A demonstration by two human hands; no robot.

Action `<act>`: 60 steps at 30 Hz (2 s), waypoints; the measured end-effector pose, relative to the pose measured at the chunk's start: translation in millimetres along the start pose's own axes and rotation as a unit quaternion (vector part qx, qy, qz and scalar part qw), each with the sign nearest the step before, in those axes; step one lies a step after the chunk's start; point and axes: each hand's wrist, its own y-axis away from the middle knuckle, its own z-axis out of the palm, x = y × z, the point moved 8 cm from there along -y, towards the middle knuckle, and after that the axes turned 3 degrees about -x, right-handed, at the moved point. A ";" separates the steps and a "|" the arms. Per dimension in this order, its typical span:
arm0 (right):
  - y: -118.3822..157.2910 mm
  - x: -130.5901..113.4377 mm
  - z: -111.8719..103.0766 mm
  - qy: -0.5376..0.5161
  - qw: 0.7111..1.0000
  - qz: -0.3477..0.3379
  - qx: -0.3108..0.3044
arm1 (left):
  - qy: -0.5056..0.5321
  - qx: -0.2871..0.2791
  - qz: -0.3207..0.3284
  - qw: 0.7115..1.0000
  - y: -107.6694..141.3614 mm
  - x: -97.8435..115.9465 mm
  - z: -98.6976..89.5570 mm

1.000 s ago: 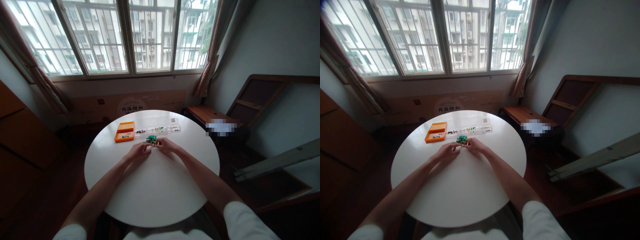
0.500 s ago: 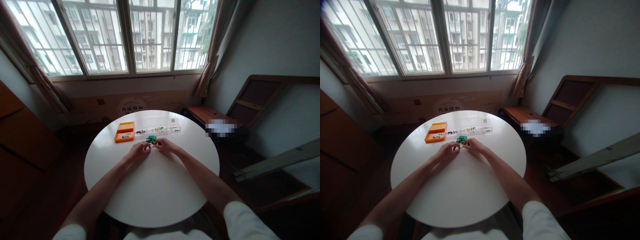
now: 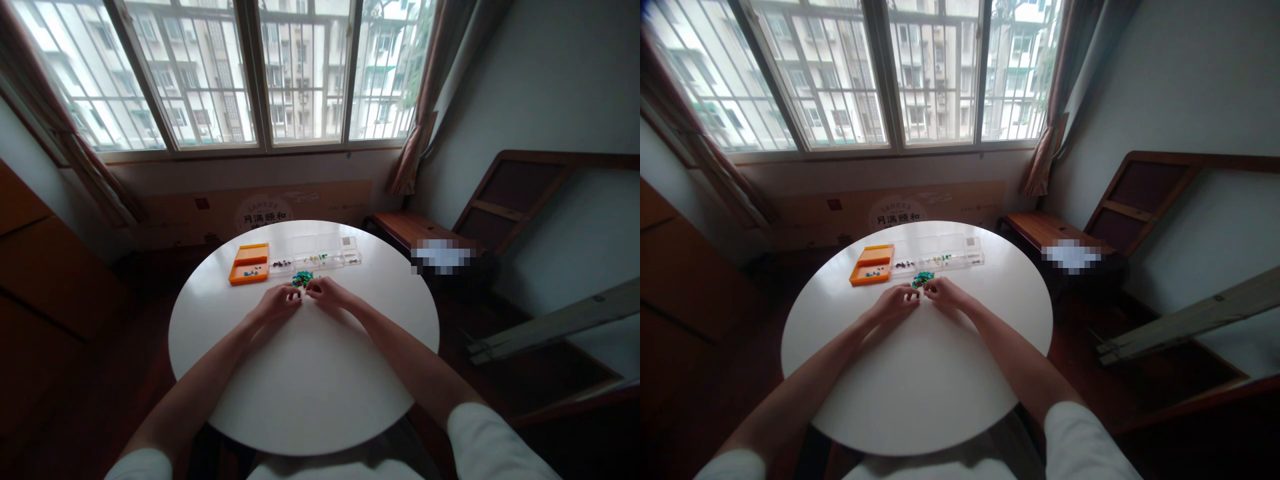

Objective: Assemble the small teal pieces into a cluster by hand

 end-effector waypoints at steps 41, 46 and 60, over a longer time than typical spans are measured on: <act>-9.1 10.1 -2.7 -0.203 0.978 0.022 0.038 | 0.048 0.140 0.055 0.987 2.5 13.3 -31.5; -9.4 12.4 -3.7 -0.214 0.975 0.034 0.044 | 0.065 0.148 0.027 0.986 1.8 6.7 -32.4; -8.1 11.3 -4.2 -0.192 0.980 0.033 0.045 | 0.077 0.138 0.050 0.986 1.9 12.0 -31.2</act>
